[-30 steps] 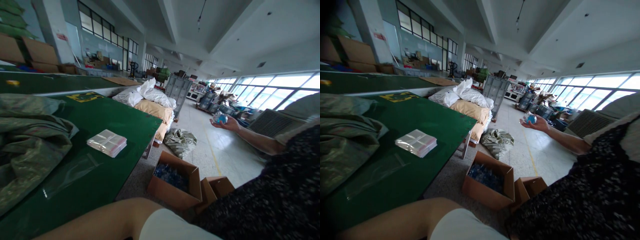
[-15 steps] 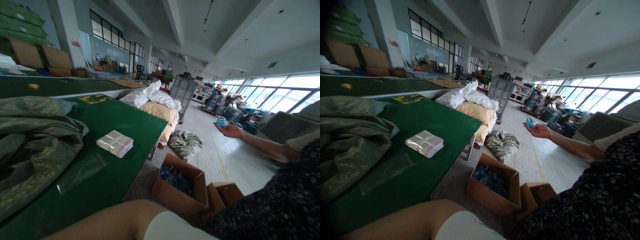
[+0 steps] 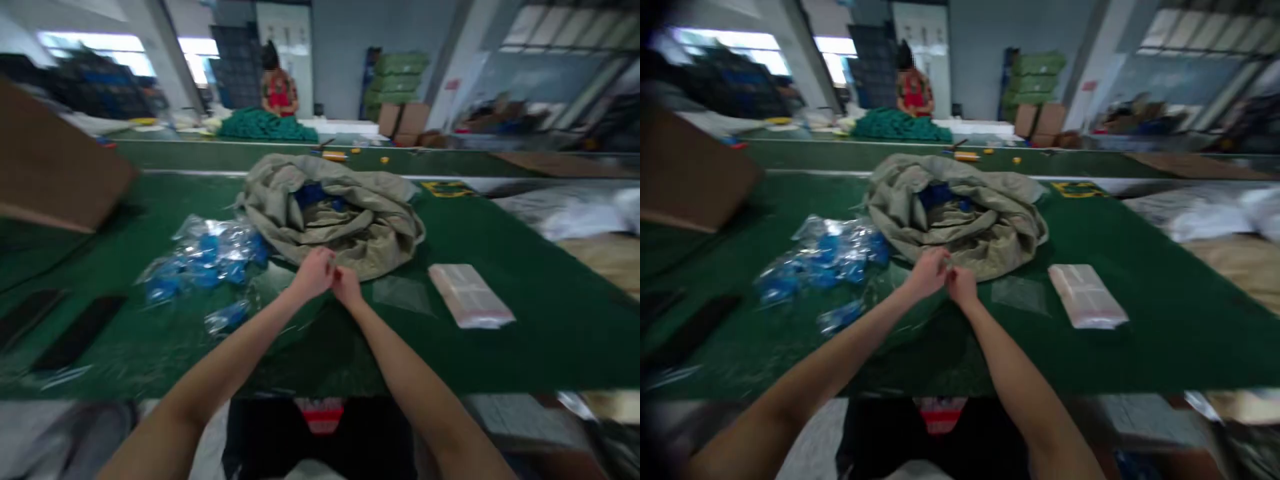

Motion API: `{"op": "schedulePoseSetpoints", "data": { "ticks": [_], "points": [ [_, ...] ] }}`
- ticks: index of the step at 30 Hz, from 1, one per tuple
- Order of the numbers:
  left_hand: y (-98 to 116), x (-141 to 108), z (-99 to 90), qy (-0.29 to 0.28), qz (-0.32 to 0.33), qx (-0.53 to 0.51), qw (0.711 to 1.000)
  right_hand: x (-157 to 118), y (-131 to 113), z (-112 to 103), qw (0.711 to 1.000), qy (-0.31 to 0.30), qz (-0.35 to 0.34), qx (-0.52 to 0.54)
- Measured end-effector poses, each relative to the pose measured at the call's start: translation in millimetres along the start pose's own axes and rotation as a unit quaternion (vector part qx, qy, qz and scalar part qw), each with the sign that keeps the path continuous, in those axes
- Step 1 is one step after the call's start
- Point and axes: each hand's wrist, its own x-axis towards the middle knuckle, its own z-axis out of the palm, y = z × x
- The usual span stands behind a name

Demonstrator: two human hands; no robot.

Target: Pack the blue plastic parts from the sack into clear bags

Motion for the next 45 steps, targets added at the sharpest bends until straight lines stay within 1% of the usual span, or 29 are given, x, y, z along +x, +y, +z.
{"op": "schedulePoseSetpoints", "data": {
  "ticks": [1, 2, 3, 4, 5, 6, 8, 9, 11, 13, 15, 16, 18, 20, 22, 24, 26, 28, 31, 34, 36, 39, 41, 43, 45],
  "points": [
    [-8, -19, -10.1, -0.01, -0.005, 0.025, 1.0, 12, -2, 23, 0.999, 0.039, -0.003, -0.014],
    [-12, -34, -16.8, -0.025, -0.002, 0.044, 0.999, 19, -2, 39, 0.996, 0.081, -0.004, -0.024],
    [-12, -47, -21.6, -0.042, 0.003, 0.058, 0.997, 23, 1, 50, 0.993, 0.113, -0.005, -0.028],
    [-11, -57, -25.7, -0.056, 0.005, 0.07, 0.996, 25, 5, 55, 0.988, 0.147, -0.012, -0.035],
    [-9, -64, -30.5, -0.067, 0.0, 0.08, 0.995, 25, 10, 58, 0.984, 0.17, -0.024, -0.038],
    [-8, -71, -36.9, -0.075, -0.011, 0.092, 0.993, 25, 14, 57, 0.982, 0.18, -0.036, -0.037],
    [-13, -83, -55.7, -0.098, -0.037, 0.124, 0.987, 22, 20, 54, 0.981, 0.183, -0.054, -0.035],
    [-18, -90, -67.7, -0.114, -0.053, 0.144, 0.981, 21, 22, 53, 0.981, 0.184, -0.056, -0.034],
    [-36, -105, -93.5, -0.157, -0.105, 0.194, 0.963, 20, 22, 52, 0.98, 0.187, -0.055, -0.032],
    [-57, -122, -116.8, -0.188, -0.185, 0.229, 0.937, 19, 22, 52, 0.98, 0.189, -0.052, -0.027],
    [-77, -137, -133.7, -0.214, -0.255, 0.226, 0.916, 19, 22, 52, 0.98, 0.191, -0.047, -0.022],
    [-84, -144, -139.7, -0.22, -0.282, 0.21, 0.91, 18, 22, 52, 0.98, 0.192, -0.046, -0.02],
    [-93, -151, -148.0, -0.206, -0.324, 0.158, 0.91, 18, 22, 52, 0.98, 0.194, -0.044, -0.016],
    [-93, -150, -153.9, -0.16, -0.344, 0.075, 0.922, 17, 21, 51, 0.98, 0.193, -0.043, -0.014],
    [-86, -143, -158.5, -0.105, -0.338, -0.041, 0.934, 17, 20, 51, 0.981, 0.191, -0.042, -0.011],
    [-75, -133, -161.1, -0.075, -0.315, -0.172, 0.93, 16, 19, 52, 0.981, 0.19, -0.042, -0.008],
    [-66, -123, -160.2, -0.068, -0.294, -0.281, 0.911, 16, 20, 52, 0.981, 0.19, -0.042, -0.006],
    [-59, -112, -155.7, -0.068, -0.278, -0.352, 0.891, 16, 21, 53, 0.981, 0.188, -0.042, -0.003],
    [-57, -99, -144.4, -0.068, -0.252, -0.424, 0.867, 14, 23, 51, 0.981, 0.189, -0.038, 0.009],
    [-58, -86, -130.9, -0.076, -0.23, -0.478, 0.844, 12, 20, 48, 0.979, 0.192, -0.037, 0.051],
    [-58, -79, -121.4, -0.08, -0.226, -0.502, 0.831, 10, 14, 46, 0.976, 0.18, -0.049, 0.114],
    [-58, -69, -106.3, -0.098, -0.229, -0.523, 0.815, 6, 3, 46, 0.959, 0.118, -0.072, 0.246],
    [-58, -64, -96.6, -0.116, -0.233, -0.525, 0.81, 4, -3, 47, 0.945, 0.072, -0.076, 0.311],
    [-57, -60, -88.0, -0.131, -0.236, -0.523, 0.808, 3, -6, 50, 0.935, 0.048, -0.074, 0.343],
    [-57, -58, -81.1, -0.139, -0.238, -0.522, 0.807, 2, -6, 52, 0.931, 0.043, -0.072, 0.355]
  ]
}}
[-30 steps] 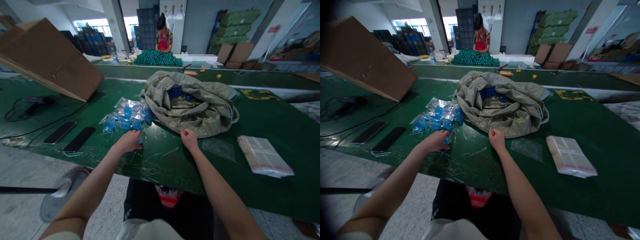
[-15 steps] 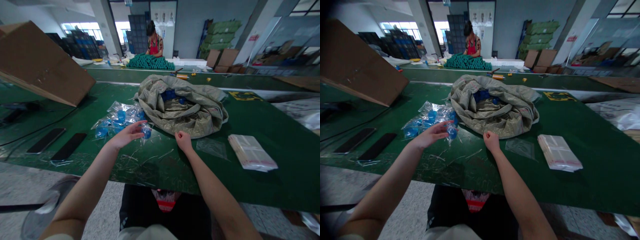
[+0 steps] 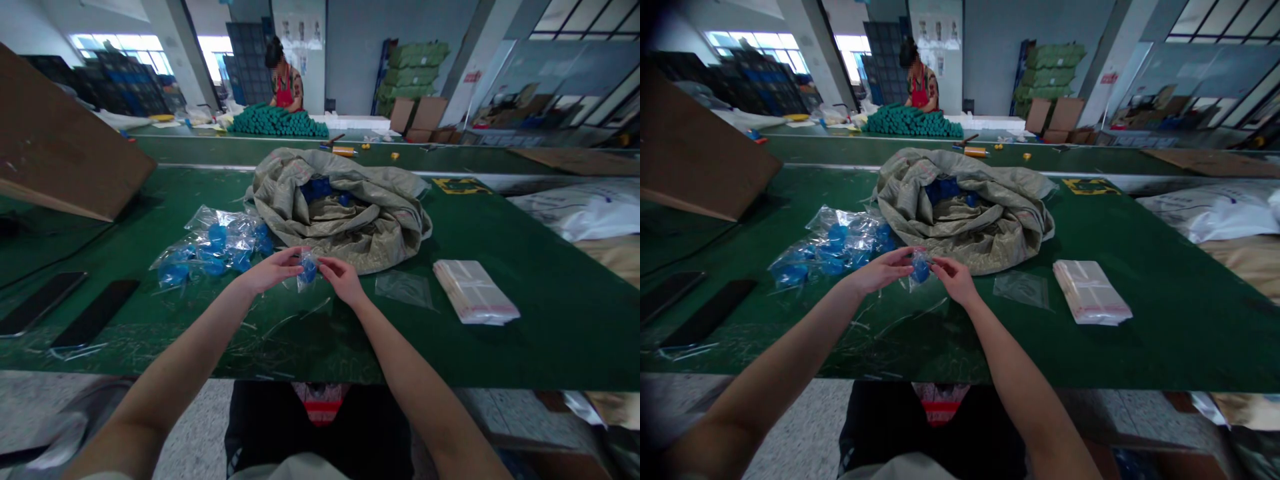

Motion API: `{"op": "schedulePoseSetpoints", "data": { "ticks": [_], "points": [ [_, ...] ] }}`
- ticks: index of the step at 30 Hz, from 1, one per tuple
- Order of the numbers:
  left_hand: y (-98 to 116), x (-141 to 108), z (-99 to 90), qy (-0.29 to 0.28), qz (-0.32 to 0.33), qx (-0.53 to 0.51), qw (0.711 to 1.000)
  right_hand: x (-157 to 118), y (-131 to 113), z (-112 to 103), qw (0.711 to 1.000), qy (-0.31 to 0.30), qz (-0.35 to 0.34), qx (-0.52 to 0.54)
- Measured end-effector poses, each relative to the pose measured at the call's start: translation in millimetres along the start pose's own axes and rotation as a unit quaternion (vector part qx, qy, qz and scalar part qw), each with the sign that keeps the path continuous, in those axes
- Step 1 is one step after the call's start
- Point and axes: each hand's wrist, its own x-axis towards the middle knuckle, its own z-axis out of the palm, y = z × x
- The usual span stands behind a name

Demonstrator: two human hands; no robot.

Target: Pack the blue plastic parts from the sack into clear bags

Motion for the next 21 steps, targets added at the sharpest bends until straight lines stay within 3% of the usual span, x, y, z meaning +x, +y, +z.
{"op": "schedulePoseSetpoints", "data": {
  "ticks": [7, 12, 13, 15, 18, 21],
  "points": [
    [-7, 10, 3.8, 0.026, -0.041, -0.04, 0.998, 2, -1, -5, 0.999, 0.025, 0.0, 0.028],
    [-9, 17, -4.4, 0.053, -0.024, -0.106, 0.993, 2, -10, -9, 0.997, 0.031, 0.023, 0.066],
    [-9, 18, -6.9, 0.058, -0.019, -0.118, 0.991, 1, -13, -9, 0.997, 0.0, 0.034, 0.073],
    [-8, 22, -11.6, 0.074, -0.01, -0.133, 0.988, -4, -19, -9, 0.987, -0.121, 0.064, 0.08],
    [-4, 29, -15.5, 0.088, 0.002, -0.138, 0.987, -11, -21, -3, 0.94, -0.322, 0.104, 0.056],
    [1, 35, -14.9, 0.099, 0.011, -0.142, 0.985, -15, -16, 4, 0.923, -0.367, 0.113, 0.014]
  ]
}}
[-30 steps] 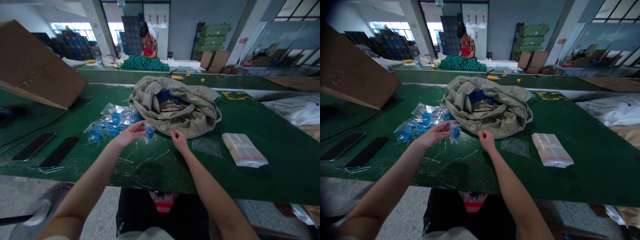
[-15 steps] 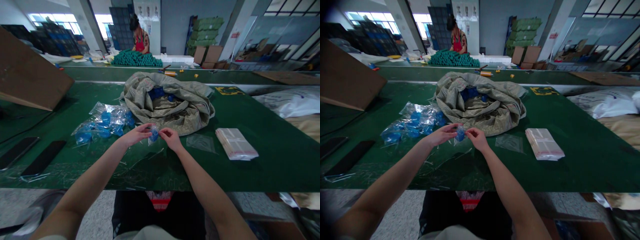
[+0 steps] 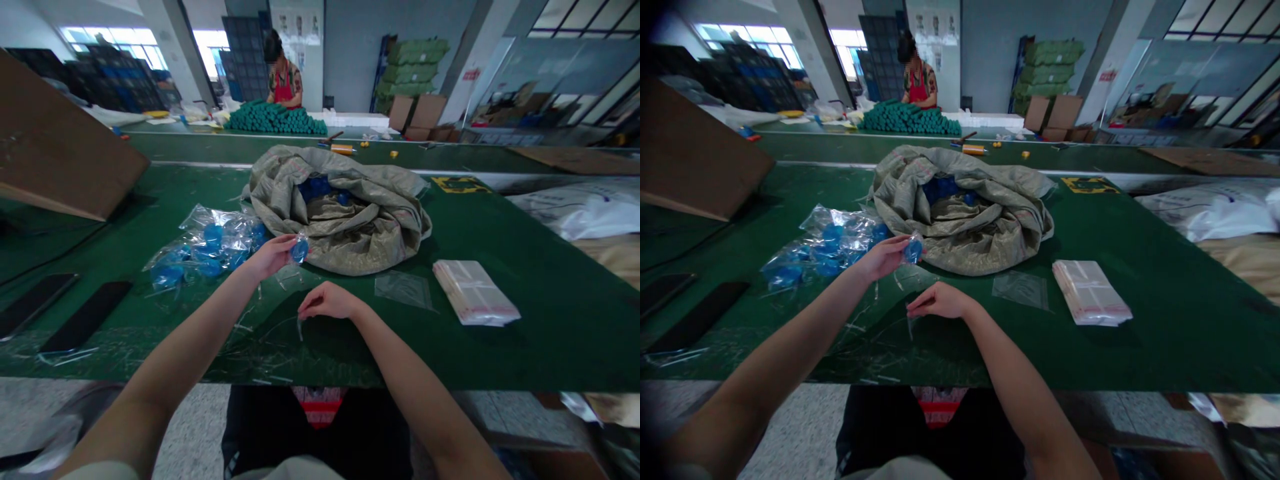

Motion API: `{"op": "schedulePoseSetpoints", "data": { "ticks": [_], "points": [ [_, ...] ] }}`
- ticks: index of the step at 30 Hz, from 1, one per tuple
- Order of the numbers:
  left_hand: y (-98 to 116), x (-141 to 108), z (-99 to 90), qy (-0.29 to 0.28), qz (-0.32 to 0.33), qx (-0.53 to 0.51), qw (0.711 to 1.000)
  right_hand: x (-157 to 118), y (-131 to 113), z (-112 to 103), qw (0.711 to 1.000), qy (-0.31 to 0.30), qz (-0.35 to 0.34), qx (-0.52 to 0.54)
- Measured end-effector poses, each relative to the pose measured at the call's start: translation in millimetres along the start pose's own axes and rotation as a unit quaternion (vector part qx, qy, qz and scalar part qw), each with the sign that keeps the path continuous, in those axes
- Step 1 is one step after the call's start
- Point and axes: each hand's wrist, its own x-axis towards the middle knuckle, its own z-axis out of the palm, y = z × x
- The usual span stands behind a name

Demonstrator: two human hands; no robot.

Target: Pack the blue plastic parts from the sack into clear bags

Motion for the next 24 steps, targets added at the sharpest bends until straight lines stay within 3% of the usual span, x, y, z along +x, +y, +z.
{"op": "schedulePoseSetpoints", "data": {
  "ticks": [4, 9, 17, 24],
  "points": [
    [3, 5, 5.6, 0.006, -0.004, -0.001, 1.0, 3, 5, 2, 0.996, 0.035, -0.003, -0.085],
    [3, 14, 9.3, 0.001, -0.005, -0.006, 1.0, 2, 7, -1, 0.995, 0.024, 0.028, -0.088],
    [4, 32, 8.0, -0.029, 0.002, 0.006, 1.0, -1, 3, -8, 0.98, 0.121, -0.01, -0.157],
    [-1, 37, 1.6, -0.034, -0.016, 0.026, 0.999, -1, 4, -15, 0.938, 0.261, -0.047, -0.222]
  ]
}}
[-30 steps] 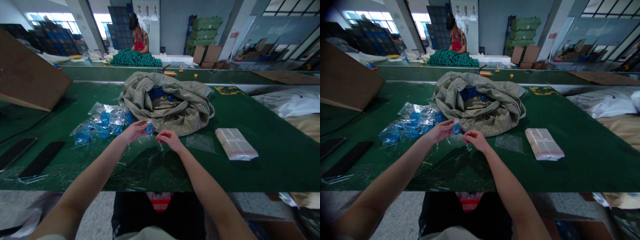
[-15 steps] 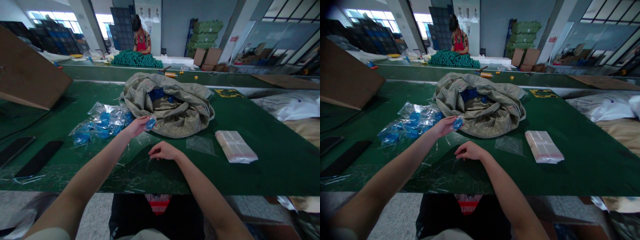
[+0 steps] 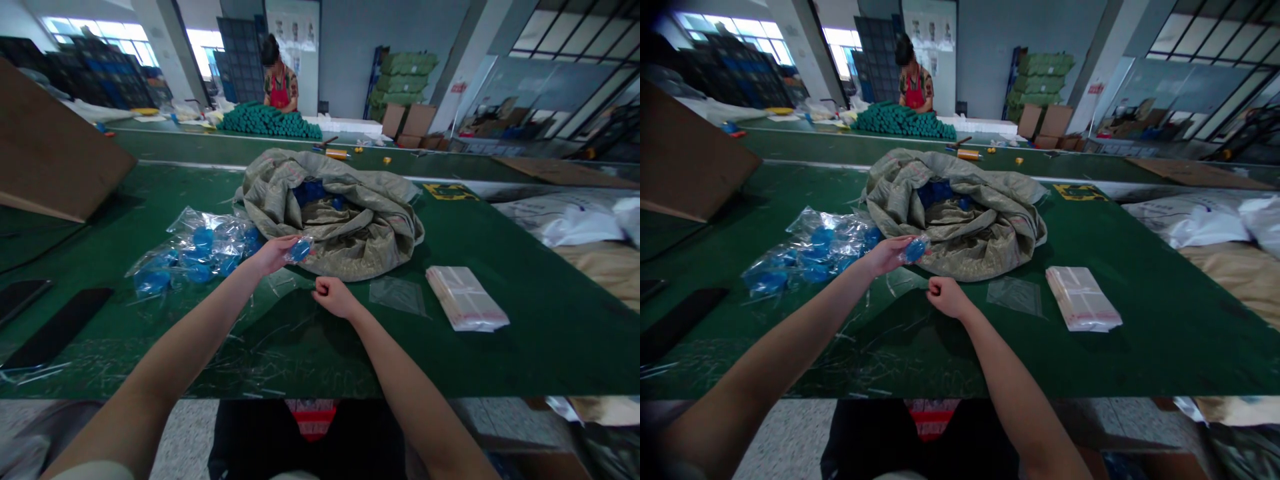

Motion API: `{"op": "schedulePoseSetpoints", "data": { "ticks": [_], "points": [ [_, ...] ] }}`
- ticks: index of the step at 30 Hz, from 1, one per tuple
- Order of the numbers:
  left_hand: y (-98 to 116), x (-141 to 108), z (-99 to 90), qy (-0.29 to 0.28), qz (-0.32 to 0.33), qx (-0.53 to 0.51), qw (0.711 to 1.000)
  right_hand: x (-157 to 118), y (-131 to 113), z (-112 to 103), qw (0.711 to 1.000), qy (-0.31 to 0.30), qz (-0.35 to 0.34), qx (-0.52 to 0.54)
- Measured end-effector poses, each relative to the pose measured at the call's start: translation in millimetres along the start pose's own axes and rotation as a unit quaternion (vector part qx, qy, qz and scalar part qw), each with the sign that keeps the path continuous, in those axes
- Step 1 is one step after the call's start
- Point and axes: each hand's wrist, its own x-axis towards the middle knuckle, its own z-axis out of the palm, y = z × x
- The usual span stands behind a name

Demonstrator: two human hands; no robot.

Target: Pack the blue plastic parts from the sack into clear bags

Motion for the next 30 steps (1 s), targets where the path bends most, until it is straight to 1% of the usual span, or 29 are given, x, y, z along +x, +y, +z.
{"op": "schedulePoseSetpoints", "data": {
  "ticks": [2, 3, 4, 6, 7, 9, 10, 11, 13, 15, 18, 21, 23, 24, 25, 26, 27, 29, 30],
  "points": [
    [-1, 0, -3.7, 0.018, 0.001, 0.067, 0.998, 2, 5, 0, 0.998, 0.057, 0.033, -0.014],
    [-1, -1, -6.1, 0.029, 0.008, 0.128, 0.991, 3, 9, 0, 0.995, 0.084, 0.048, -0.016],
    [-1, -3, -8.9, 0.037, 0.019, 0.201, 0.979, 4, 13, 0, 0.992, 0.107, 0.059, -0.016],
    [-3, -8, -15.7, 0.041, 0.052, 0.348, 0.935, 5, 20, -2, 0.987, 0.142, 0.071, -0.013],
    [-4, -12, -19.7, 0.035, 0.069, 0.405, 0.911, 6, 23, -3, 0.985, 0.156, 0.075, -0.012],
    [-7, -20, -28.7, 0.02, 0.091, 0.477, 0.874, 7, 26, -4, 0.982, 0.172, 0.079, -0.012],
    [-9, -25, -33.4, 0.014, 0.092, 0.496, 0.863, 7, 27, -4, 0.981, 0.177, 0.079, -0.012],
    [-10, -29, -38.1, 0.009, 0.087, 0.505, 0.859, 7, 27, -4, 0.98, 0.181, 0.077, -0.01],
    [-11, -36, -47.0, 0.01, 0.069, 0.501, 0.863, 7, 27, -3, 0.979, 0.191, 0.07, -0.001],
    [-9, -40, -54.7, 0.03, 0.059, 0.486, 0.871, 8, 28, -2, 0.977, 0.204, 0.065, 0.017],
    [-3, -40, -63.4, 0.055, 0.068, 0.472, 0.877, 12, 30, -5, 0.97, 0.229, 0.057, 0.056],
    [1, -39, -67.1, 0.055, 0.071, 0.469, 0.878, 17, 23, -16, 0.952, 0.284, 0.048, 0.107],
    [0, -38, -66.5, 0.055, 0.068, 0.48, 0.873, 19, 12, -27, 0.934, 0.324, 0.047, 0.142],
    [-1, -37, -65.6, 0.055, 0.067, 0.488, 0.868, 18, 5, -33, 0.931, 0.328, 0.05, 0.154],
    [-2, -37, -64.5, 0.056, 0.067, 0.498, 0.863, 16, -1, -37, 0.934, 0.314, 0.058, 0.16],
    [-3, -36, -63.3, 0.056, 0.066, 0.507, 0.857, 13, -8, -41, 0.943, 0.282, 0.069, 0.163],
    [-4, -36, -62.2, 0.055, 0.064, 0.517, 0.852, 9, -13, -43, 0.955, 0.232, 0.084, 0.163],
    [-6, -36, -60.3, 0.044, 0.05, 0.534, 0.843, -4, -20, -45, 0.979, 0.085, 0.11, 0.15],
    [-6, -36, -59.4, 0.036, 0.041, 0.541, 0.839, -12, -22, -45, 0.984, 0.004, 0.119, 0.135]
  ]
}}
